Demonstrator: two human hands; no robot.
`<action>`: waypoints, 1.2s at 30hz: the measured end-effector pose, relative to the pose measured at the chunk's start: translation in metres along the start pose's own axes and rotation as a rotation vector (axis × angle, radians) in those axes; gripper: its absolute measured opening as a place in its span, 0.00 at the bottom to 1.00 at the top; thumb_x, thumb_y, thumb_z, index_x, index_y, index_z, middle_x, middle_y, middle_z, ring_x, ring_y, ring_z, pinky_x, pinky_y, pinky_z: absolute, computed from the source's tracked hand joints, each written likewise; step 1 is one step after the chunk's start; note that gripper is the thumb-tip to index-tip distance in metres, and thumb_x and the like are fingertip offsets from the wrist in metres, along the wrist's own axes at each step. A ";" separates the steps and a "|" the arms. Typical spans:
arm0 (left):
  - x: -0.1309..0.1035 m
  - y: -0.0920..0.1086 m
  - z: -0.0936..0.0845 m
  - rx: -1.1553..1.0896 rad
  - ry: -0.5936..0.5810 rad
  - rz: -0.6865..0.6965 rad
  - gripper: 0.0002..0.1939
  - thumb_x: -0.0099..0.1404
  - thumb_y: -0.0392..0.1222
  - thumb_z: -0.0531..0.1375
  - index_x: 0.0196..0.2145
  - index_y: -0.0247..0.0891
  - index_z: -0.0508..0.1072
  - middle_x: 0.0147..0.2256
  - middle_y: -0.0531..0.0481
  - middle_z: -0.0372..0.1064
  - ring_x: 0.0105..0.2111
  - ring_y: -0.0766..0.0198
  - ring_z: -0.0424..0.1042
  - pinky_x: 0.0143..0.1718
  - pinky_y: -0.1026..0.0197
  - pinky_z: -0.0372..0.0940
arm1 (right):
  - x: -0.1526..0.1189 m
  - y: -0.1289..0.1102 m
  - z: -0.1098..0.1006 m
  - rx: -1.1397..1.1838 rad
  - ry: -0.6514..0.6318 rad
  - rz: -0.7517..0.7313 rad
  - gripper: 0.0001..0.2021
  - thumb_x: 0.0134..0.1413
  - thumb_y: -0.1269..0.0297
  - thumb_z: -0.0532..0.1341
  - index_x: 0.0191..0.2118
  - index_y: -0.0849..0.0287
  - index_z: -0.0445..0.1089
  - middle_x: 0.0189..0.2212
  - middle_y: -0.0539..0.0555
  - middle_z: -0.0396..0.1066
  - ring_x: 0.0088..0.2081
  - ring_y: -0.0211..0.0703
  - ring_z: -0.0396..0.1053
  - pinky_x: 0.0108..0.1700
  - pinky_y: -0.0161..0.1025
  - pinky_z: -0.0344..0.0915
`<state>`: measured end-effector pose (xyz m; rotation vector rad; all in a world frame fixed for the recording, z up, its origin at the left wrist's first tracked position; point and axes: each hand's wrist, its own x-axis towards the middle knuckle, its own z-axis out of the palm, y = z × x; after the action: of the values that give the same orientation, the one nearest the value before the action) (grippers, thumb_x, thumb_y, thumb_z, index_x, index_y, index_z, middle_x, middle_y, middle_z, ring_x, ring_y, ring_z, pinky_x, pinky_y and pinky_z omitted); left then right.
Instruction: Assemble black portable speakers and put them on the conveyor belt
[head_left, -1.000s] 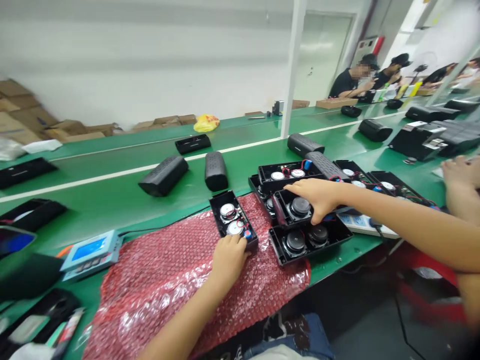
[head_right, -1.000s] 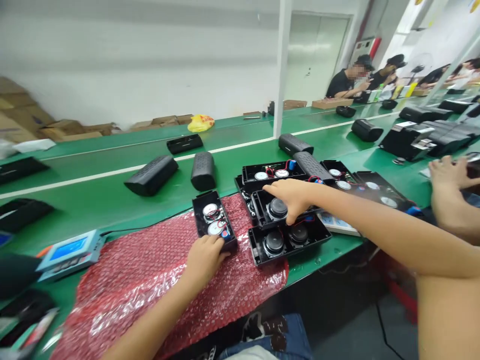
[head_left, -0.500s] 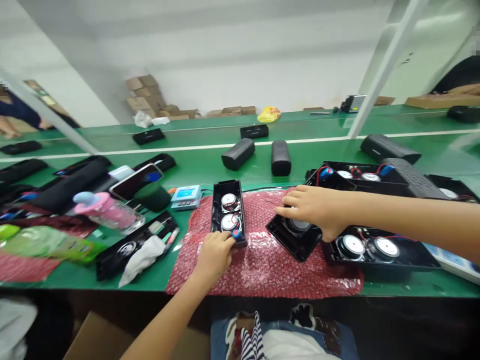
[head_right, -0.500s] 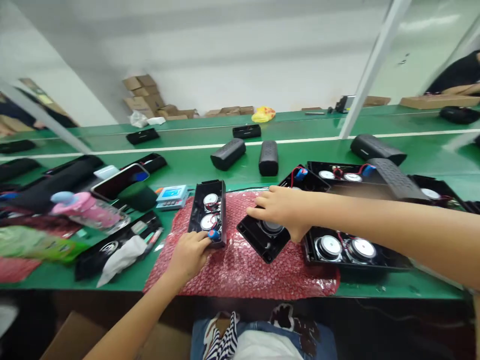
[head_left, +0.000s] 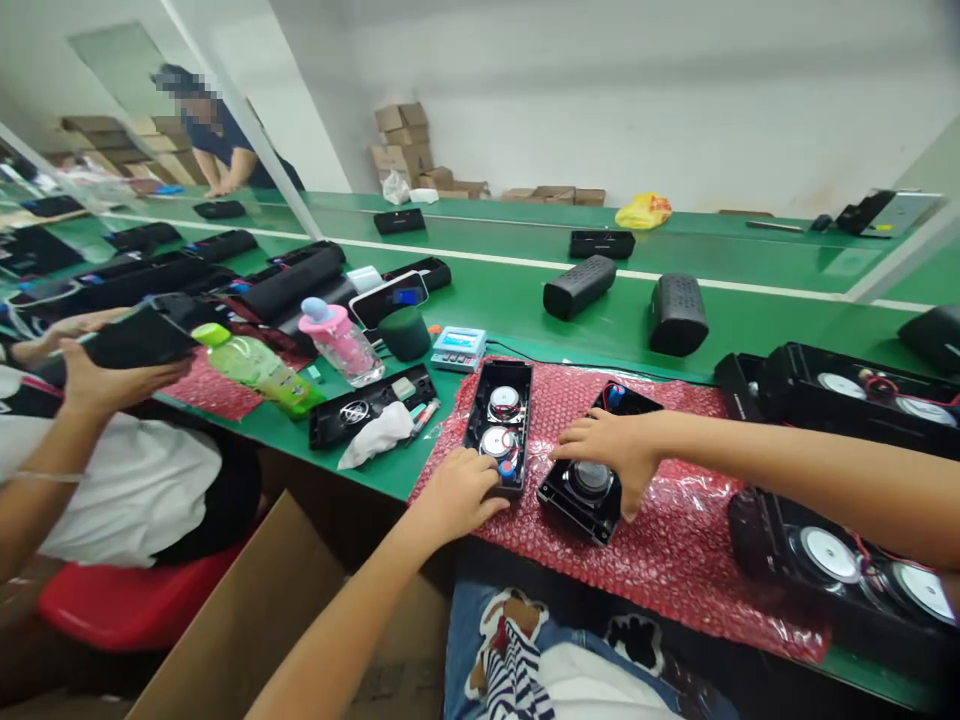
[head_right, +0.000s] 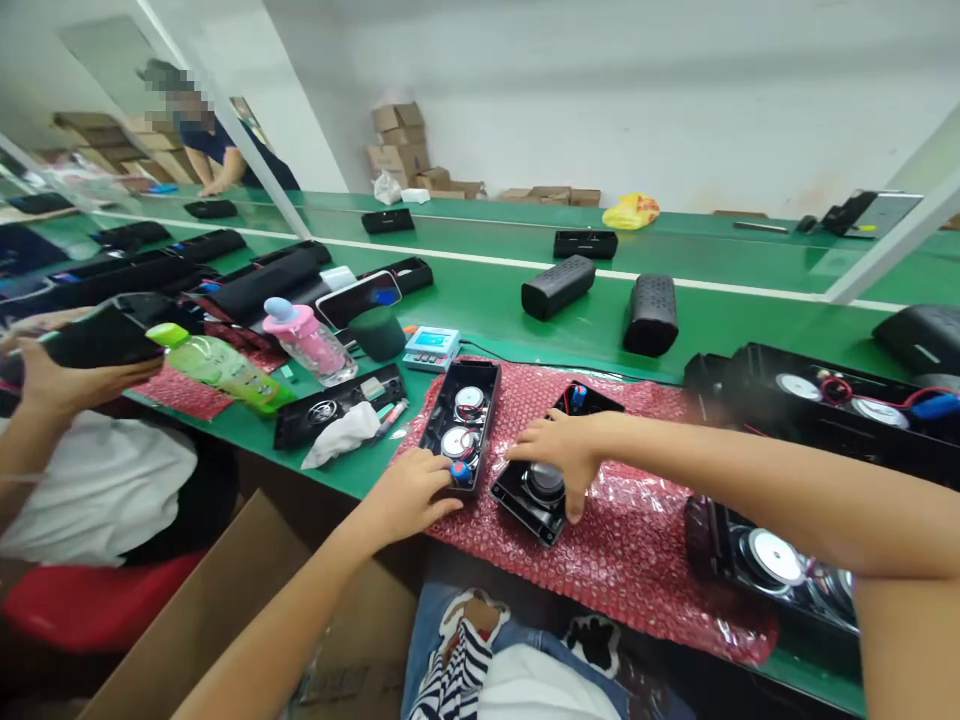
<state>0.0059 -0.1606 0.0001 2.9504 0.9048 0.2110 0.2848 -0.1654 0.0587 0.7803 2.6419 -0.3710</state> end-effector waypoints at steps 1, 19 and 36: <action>0.000 -0.003 -0.005 -0.060 0.006 0.029 0.11 0.59 0.49 0.64 0.28 0.38 0.74 0.33 0.49 0.73 0.34 0.58 0.69 0.36 0.56 0.59 | 0.000 0.005 0.002 0.078 0.031 0.010 0.40 0.46 0.50 0.67 0.62 0.61 0.57 0.54 0.65 0.65 0.55 0.60 0.62 0.55 0.57 0.54; 0.047 0.141 0.066 -0.058 0.663 -0.049 0.15 0.58 0.45 0.62 0.19 0.38 0.64 0.21 0.51 0.61 0.30 0.59 0.61 0.37 0.55 0.56 | 0.005 0.067 0.027 0.204 0.367 -0.018 0.09 0.59 0.66 0.59 0.42 0.64 0.73 0.37 0.59 0.75 0.40 0.44 0.70 0.45 0.41 0.64; 0.056 0.142 0.075 -0.088 0.809 -0.117 0.17 0.57 0.40 0.61 0.15 0.40 0.59 0.16 0.53 0.55 0.24 0.64 0.57 0.37 0.55 0.57 | 0.014 0.057 0.038 -0.062 0.352 0.227 0.08 0.53 0.73 0.56 0.33 0.65 0.73 0.31 0.61 0.75 0.36 0.47 0.70 0.41 0.40 0.59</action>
<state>0.1409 -0.2470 -0.0560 2.6894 1.0661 1.4547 0.3167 -0.1255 0.0104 1.2064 2.8206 -0.0963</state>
